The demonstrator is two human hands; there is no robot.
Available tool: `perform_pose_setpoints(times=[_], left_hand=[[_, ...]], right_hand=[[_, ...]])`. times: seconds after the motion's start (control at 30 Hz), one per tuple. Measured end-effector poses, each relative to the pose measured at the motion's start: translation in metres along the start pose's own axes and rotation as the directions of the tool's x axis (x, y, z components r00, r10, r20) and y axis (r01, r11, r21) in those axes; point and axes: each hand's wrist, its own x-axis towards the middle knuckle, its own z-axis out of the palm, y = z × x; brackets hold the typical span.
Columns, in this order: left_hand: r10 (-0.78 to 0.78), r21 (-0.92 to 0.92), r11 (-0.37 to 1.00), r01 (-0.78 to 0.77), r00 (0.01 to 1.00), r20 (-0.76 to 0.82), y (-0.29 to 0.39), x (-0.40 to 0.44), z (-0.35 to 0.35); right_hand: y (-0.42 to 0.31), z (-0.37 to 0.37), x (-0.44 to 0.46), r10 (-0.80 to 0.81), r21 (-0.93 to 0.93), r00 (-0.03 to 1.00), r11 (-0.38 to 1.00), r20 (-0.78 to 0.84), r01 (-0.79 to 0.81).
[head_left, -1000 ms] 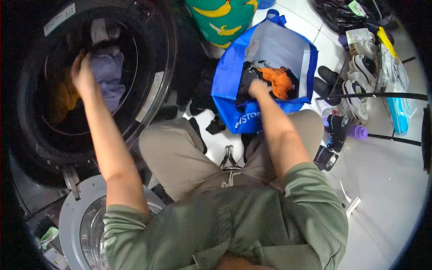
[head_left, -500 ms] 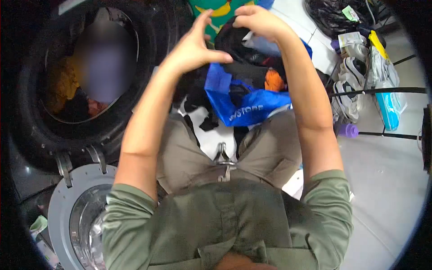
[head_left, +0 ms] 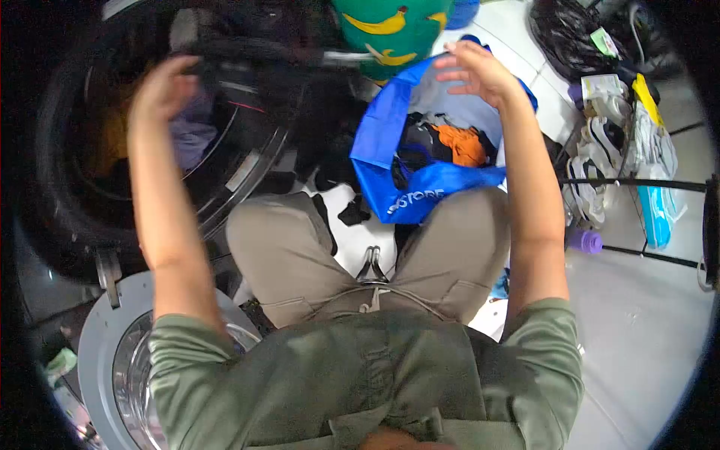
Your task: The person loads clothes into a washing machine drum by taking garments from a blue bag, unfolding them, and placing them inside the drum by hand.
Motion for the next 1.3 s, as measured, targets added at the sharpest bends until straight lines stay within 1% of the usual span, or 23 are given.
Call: perform_pose_setpoints(times=[0.03, 0.07, 0.1, 0.2, 0.3, 0.33, 0.37, 0.43, 0.57, 0.6, 0.7, 0.73, 0.8, 0.83, 0.87, 0.93, 1.0, 1.03, 1.07, 1.2, 1.23, 1.27, 1.3], left_hand=[[0.146, -0.259, 0.945, -0.199, 0.967, -0.209, -0.017, 0.042, -0.090], [0.443, 0.296, 0.882, -0.367, 0.860, -0.252, -0.006, 0.008, -0.071], [0.695, 0.778, 0.565, -0.276, 0.667, -0.268, 0.006, -0.029, -0.049], [0.725, 0.689, 0.627, -0.363, 0.594, -0.348, -0.014, -0.016, -0.022], [0.725, 0.587, 0.680, -0.440, 0.522, -0.449, -0.036, -0.007, 0.007], [0.692, 0.593, 0.686, -0.421, 0.628, -0.356, -0.031, -0.031, 0.087], [0.797, 0.700, 0.477, -0.532, 0.597, -0.089, -0.045, -0.038, 0.133], [0.793, 0.459, 0.298, -0.837, 0.485, 0.369, -0.048, -0.059, 0.216], [0.638, 0.171, 0.554, -0.815, 0.547, 0.542, -0.082, -0.060, 0.285], [0.608, 0.149, 0.605, -0.782, 0.574, 0.548, -0.082, -0.058, 0.289], [0.537, 0.176, 0.670, -0.721, 0.634, 0.557, -0.081, -0.057, 0.295], [0.523, 0.202, 0.685, -0.700, 0.666, 0.532, -0.081, -0.058, 0.296], [0.499, 0.162, 0.754, -0.637, 0.715, 0.489, -0.074, -0.064, 0.298], [0.455, 0.128, 0.819, -0.559, 0.769, 0.448, -0.071, -0.067, 0.298], [0.457, 0.111, 0.835, -0.539, 0.792, 0.405, -0.066, -0.070, 0.297], [0.476, 0.084, 0.842, -0.532, 0.808, 0.349, -0.055, -0.071, 0.290], [0.591, 0.053, 0.770, -0.636, 0.742, 0.316, -0.045, -0.078, 0.288], [0.677, 0.035, 0.696, -0.717, 0.672, 0.302, -0.040, -0.089, 0.291], [0.710, -0.187, 0.687, -0.702, 0.595, 0.376, -0.037, -0.097, 0.297], [0.515, -0.287, 0.844, -0.453, 0.834, 0.199, -0.057, -0.075, 0.299], [0.233, -0.339, 0.925, -0.169, 0.960, 0.158, -0.033, -0.089, 0.279], [0.163, -0.582, 0.813, 0.027, 0.948, 0.272, -0.039, -0.064, 0.252], [0.096, -0.475, 0.873, 0.108, 0.918, 0.385, -0.037, -0.043, 0.200]], right_hand=[[0.022, -0.015, 0.003, 0.052, -0.104, 0.997, 0.993, -0.050, -0.057], [0.054, -0.035, 0.017, 0.157, -0.181, 0.975, 0.966, -0.158, -0.185], [0.083, -0.047, 0.025, 0.212, -0.261, 0.929, 0.919, -0.302, -0.295], [0.191, -0.082, 0.062, 0.199, -0.680, 0.912, 0.613, -0.359, -0.402], [0.252, -0.059, 0.053, 0.075, -0.750, 0.837, 0.406, -0.542, -0.522], [0.281, -0.064, 0.051, -0.062, -0.811, 0.869, 0.397, -0.490, -0.429], [0.324, -0.075, 0.045, -0.176, -0.865, 0.892, 0.379, -0.417, -0.330], [0.307, -0.060, 0.018, 0.015, -0.475, 0.664, 0.687, -0.748, -0.550], [0.274, -0.095, 0.001, -0.043, -0.895, 0.942, 0.328, -0.333, -0.301], [0.249, -0.094, 0.004, -0.058, -0.867, 0.901, 0.306, -0.430, -0.394], [0.127, -0.071, -0.019, -0.266, -0.755, 0.847, 0.619, -0.461, -0.216], [0.092, -0.060, -0.033, -0.393, -0.619, 0.786, 0.785, -0.478, 0.016], [0.063, -0.053, -0.025, -0.543, -0.525, 0.737, 0.797, -0.403, 0.300], [0.037, -0.046, -0.026, -0.273, -0.886, 0.904, 0.420, -0.328, -0.195], [0.031, -0.037, -0.029, -0.317, -0.961, 0.921, 0.226, -0.226, -0.158], [-0.013, -0.016, -0.032, -0.547, -0.959, 0.826, 0.282, -0.140, 0.024], [-0.052, 0.015, -0.026, -0.795, -0.639, 0.605, 0.486, -0.041, 0.596], [-0.053, 0.022, -0.011, -0.510, -0.505, 0.840, 0.782, -0.185, 0.364], [-0.087, 0.050, -0.039, -0.486, -0.395, 0.873, 0.794, 0.044, 0.461], [-0.133, 0.112, -0.082, -0.424, -0.057, 0.897, 0.900, 0.122, 0.433], [-0.140, 0.108, -0.086, -0.431, 0.041, 0.891, 0.902, 0.144, 0.430], [-0.140, 0.098, -0.088, -0.439, 0.157, 0.880, 0.896, 0.181, 0.415], [-0.136, 0.084, -0.085, -0.428, 0.232, 0.883, 0.895, 0.196, 0.382]])
